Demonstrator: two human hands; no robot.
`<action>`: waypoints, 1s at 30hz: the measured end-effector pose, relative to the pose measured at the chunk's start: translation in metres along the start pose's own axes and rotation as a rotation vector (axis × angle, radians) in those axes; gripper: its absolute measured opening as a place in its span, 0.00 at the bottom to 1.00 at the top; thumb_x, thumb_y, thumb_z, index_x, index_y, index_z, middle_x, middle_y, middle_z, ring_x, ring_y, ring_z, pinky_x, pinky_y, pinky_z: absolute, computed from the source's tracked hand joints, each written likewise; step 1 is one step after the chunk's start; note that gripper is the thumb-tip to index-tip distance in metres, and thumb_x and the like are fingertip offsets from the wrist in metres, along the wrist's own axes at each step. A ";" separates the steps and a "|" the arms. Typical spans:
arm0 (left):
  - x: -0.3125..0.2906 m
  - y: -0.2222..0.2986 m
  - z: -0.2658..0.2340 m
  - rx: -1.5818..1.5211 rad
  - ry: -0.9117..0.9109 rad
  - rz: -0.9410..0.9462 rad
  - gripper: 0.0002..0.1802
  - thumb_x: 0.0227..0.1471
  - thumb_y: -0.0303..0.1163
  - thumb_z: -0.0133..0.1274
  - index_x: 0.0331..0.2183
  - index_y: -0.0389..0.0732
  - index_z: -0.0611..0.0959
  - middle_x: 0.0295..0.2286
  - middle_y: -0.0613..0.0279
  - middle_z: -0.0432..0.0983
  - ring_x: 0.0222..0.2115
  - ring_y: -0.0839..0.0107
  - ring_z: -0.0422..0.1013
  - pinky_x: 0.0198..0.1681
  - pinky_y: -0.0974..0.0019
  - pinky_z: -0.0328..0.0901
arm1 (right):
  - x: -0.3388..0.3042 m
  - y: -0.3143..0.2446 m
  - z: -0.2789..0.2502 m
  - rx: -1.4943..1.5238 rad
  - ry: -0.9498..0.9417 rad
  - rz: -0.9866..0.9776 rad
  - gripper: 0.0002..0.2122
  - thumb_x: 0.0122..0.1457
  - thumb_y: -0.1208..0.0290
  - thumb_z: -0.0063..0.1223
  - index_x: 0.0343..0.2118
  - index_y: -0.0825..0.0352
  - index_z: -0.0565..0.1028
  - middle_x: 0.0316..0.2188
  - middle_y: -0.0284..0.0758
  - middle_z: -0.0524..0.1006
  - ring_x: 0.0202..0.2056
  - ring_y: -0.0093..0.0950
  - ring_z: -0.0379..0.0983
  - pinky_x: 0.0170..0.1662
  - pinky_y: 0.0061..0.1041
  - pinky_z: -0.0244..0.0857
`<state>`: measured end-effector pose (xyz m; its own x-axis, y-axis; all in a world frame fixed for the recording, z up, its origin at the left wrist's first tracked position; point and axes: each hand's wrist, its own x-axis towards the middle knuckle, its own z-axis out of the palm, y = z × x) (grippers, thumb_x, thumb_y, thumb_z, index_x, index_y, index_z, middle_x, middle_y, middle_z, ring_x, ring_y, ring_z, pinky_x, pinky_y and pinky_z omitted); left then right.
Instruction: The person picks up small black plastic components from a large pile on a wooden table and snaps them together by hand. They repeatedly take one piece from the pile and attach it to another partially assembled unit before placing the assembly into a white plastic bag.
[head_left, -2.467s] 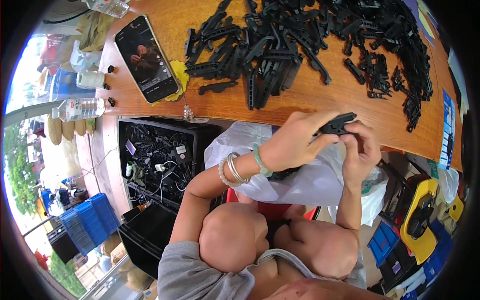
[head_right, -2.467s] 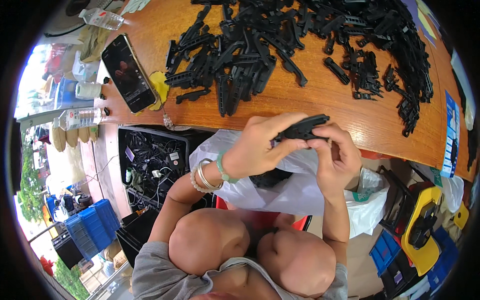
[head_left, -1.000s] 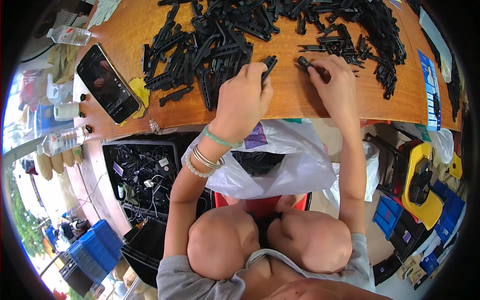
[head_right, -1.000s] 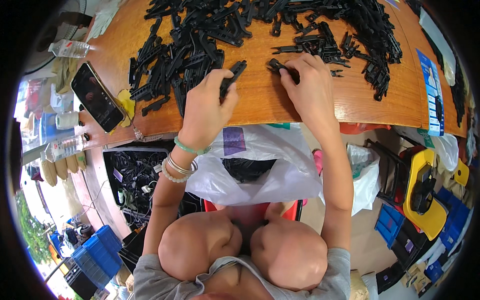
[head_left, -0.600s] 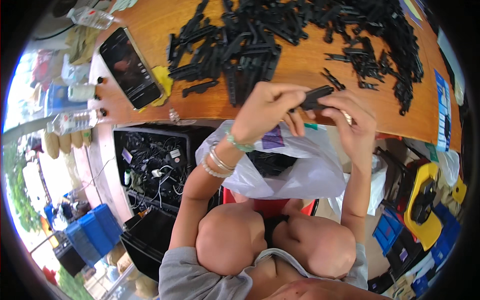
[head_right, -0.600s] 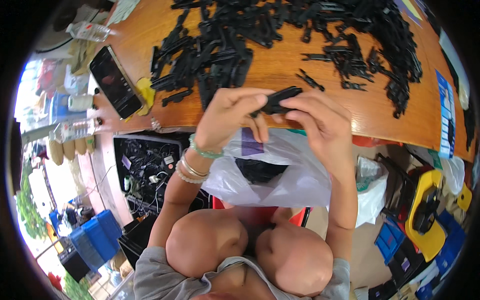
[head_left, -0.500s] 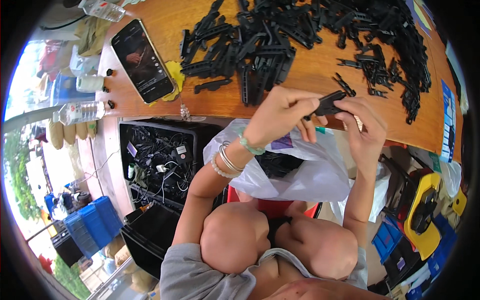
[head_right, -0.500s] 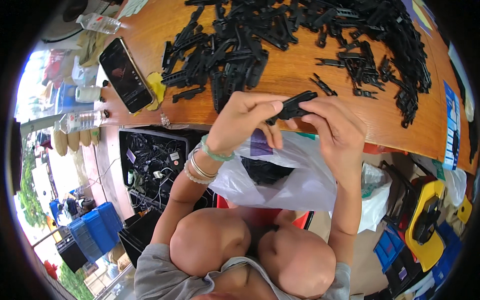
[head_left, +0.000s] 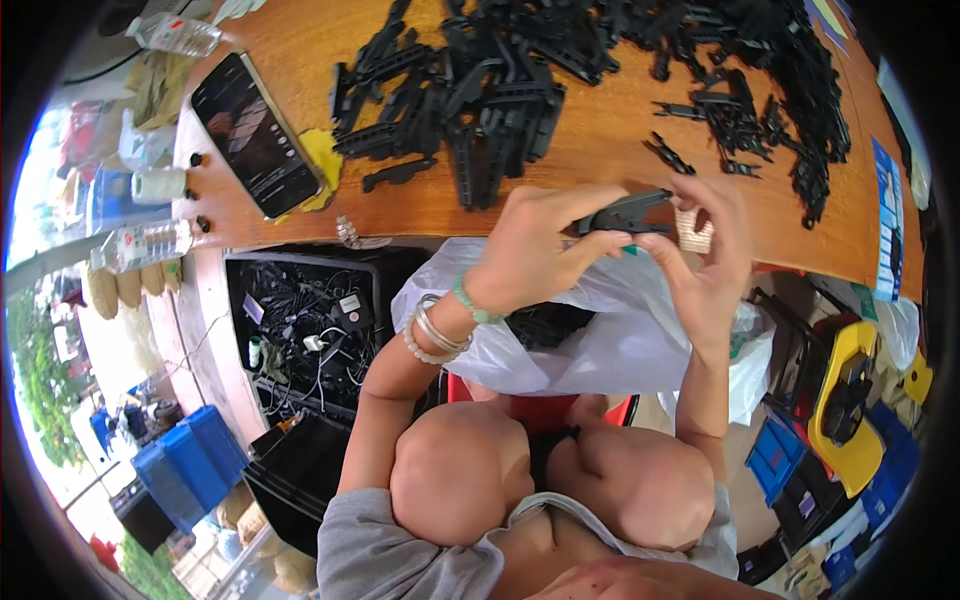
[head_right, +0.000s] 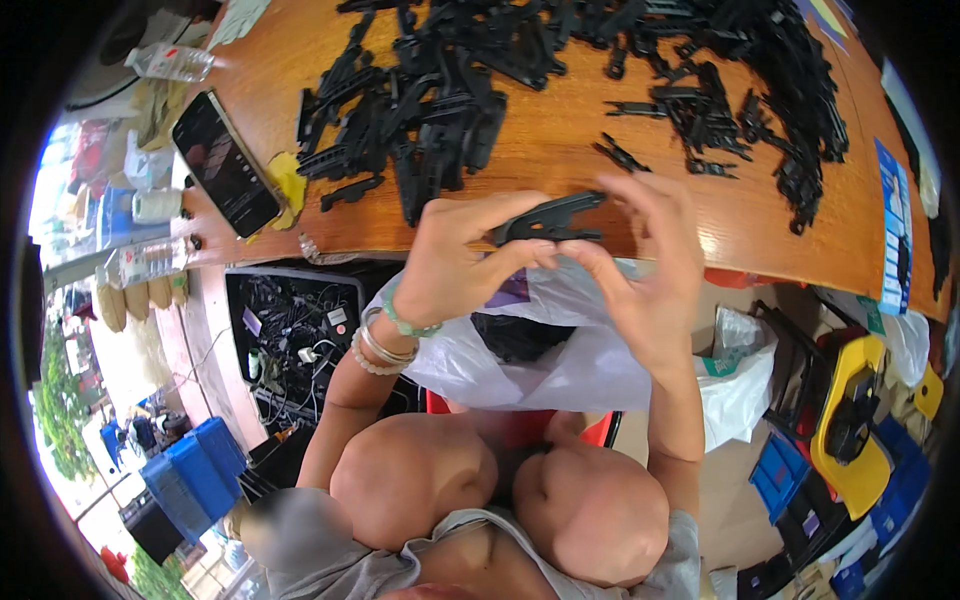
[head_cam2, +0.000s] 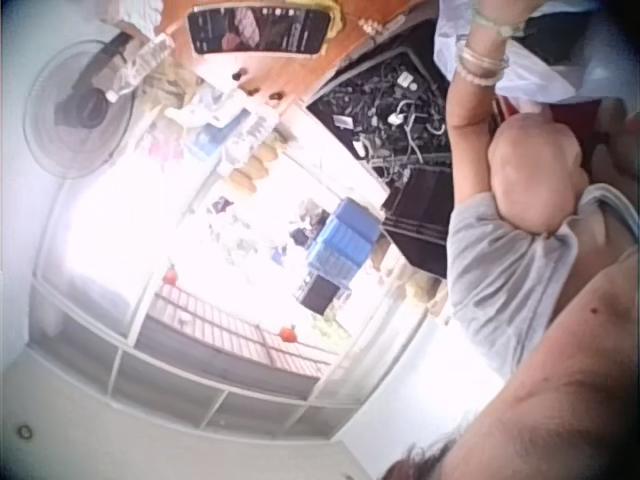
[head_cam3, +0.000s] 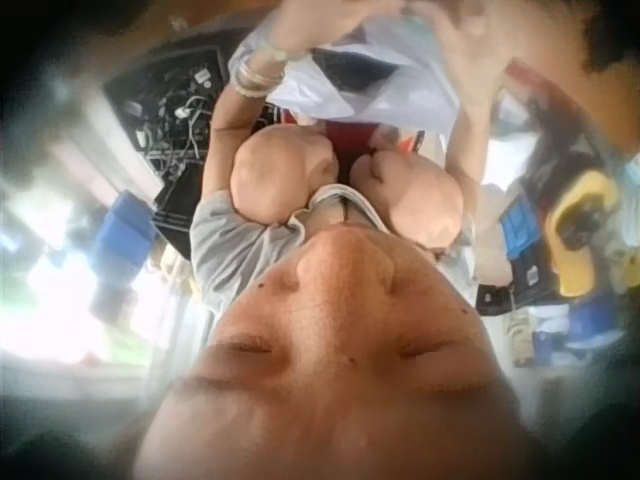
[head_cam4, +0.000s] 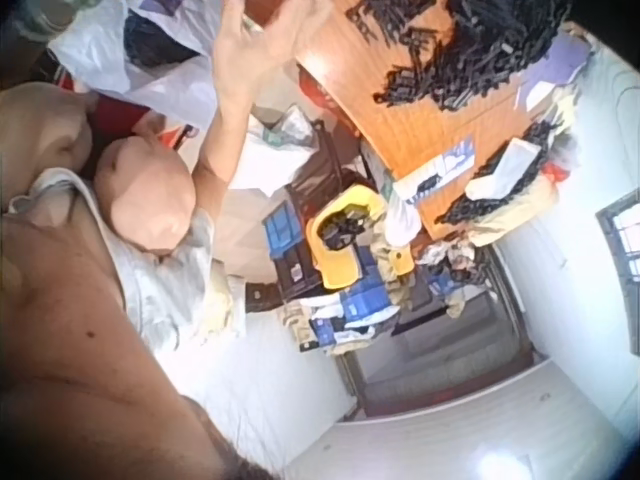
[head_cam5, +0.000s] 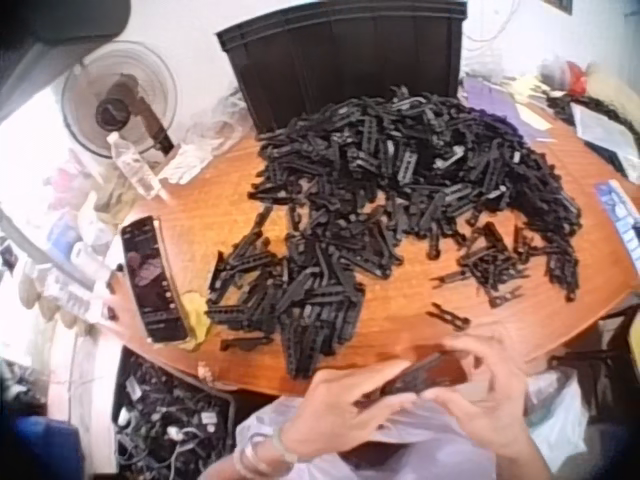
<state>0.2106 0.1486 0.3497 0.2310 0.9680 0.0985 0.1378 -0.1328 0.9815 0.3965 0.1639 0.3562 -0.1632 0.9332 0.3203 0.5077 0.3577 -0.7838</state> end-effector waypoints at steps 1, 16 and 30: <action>-0.002 -0.002 -0.001 0.024 -0.004 0.005 0.14 0.47 0.24 0.57 0.39 0.32 0.79 0.24 0.56 0.78 0.21 0.76 0.72 0.26 0.74 0.67 | 0.002 0.000 -0.002 0.054 -0.098 -0.035 0.18 0.42 0.80 0.62 0.40 0.69 0.75 0.35 0.38 0.75 0.33 0.26 0.72 0.37 0.21 0.66; -0.007 -0.006 0.001 0.256 0.058 0.056 0.17 0.40 0.27 0.62 0.37 0.35 0.81 0.26 0.54 0.78 0.18 0.70 0.71 0.22 0.73 0.65 | -0.003 0.010 0.007 0.519 -0.230 0.146 0.17 0.43 0.81 0.62 0.39 0.70 0.74 0.32 0.39 0.76 0.33 0.28 0.76 0.37 0.23 0.69; -0.005 -0.011 0.003 0.247 0.013 0.058 0.14 0.41 0.27 0.62 0.34 0.34 0.81 0.25 0.55 0.78 0.23 0.70 0.74 0.28 0.71 0.67 | -0.013 0.018 0.011 0.372 -0.159 0.116 0.12 0.44 0.81 0.60 0.35 0.71 0.76 0.29 0.37 0.77 0.31 0.25 0.74 0.33 0.21 0.66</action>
<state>0.2104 0.1450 0.3378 0.2336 0.9595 0.1573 0.3566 -0.2350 0.9042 0.3982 0.1586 0.3321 -0.2664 0.9514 0.1548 0.1950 0.2105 -0.9580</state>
